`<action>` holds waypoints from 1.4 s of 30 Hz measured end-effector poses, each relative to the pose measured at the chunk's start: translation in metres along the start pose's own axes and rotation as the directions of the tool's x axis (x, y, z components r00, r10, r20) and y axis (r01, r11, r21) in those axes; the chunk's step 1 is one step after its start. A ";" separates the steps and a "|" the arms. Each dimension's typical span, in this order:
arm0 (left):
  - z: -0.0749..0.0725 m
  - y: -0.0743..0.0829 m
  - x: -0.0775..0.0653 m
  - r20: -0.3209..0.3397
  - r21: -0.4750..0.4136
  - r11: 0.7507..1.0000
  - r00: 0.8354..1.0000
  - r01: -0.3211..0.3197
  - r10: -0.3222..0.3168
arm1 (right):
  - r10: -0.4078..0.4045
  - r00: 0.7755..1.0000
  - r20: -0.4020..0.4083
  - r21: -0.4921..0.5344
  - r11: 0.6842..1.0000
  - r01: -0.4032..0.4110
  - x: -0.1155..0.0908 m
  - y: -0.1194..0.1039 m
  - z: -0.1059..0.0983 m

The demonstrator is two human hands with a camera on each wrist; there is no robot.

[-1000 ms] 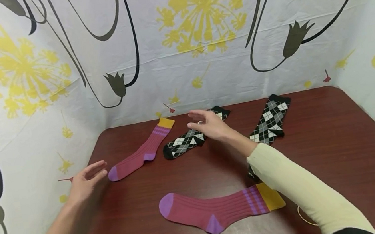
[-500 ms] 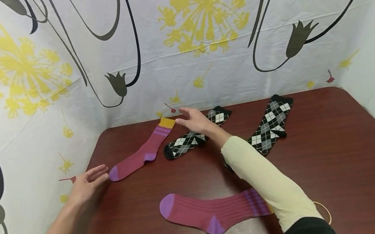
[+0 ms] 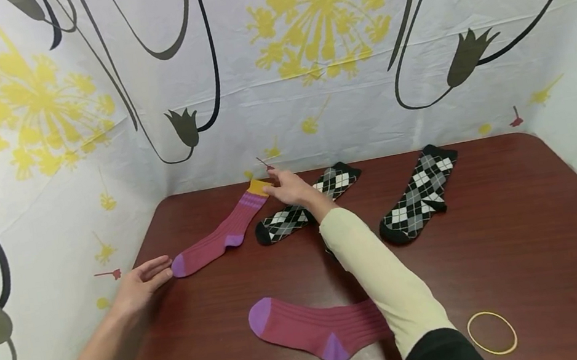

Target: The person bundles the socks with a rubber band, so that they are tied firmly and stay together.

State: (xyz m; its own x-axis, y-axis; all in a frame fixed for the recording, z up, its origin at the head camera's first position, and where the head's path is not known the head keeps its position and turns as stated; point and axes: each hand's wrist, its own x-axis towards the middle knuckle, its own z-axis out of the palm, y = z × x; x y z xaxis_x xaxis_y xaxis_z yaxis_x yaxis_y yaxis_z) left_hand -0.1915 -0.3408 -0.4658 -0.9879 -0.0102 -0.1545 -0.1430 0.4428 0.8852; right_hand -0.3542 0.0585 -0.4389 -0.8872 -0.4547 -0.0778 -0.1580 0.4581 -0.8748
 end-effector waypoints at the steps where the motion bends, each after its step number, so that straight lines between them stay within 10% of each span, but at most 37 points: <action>1: 0.000 0.000 0.000 -0.002 0.003 1.000 1.000 0.001 -0.001 | -0.004 1.000 0.000 -0.012 1.000 0.005 0.003 0.001 0.001; 12: 0.002 0.000 -0.004 -0.002 -0.013 1.000 1.000 0.013 -0.013 | 0.024 0.999 -0.037 -0.194 0.981 -0.031 0.025 0.014 0.024; 42: 0.010 0.002 0.002 -0.112 0.073 0.997 0.994 0.009 -0.001 | 0.080 0.955 -0.284 -0.116 0.986 -0.117 0.037 -0.006 0.037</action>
State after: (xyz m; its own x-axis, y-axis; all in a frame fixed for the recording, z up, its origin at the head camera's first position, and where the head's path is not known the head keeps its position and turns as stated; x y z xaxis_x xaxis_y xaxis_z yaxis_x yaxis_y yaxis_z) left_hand -0.1932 -0.3306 -0.4689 -0.9882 -0.1110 -0.1054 -0.1475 0.5071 0.8492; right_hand -0.3700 0.0106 -0.4546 -0.9836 -0.1804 -0.0085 -0.1019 0.5937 -0.7982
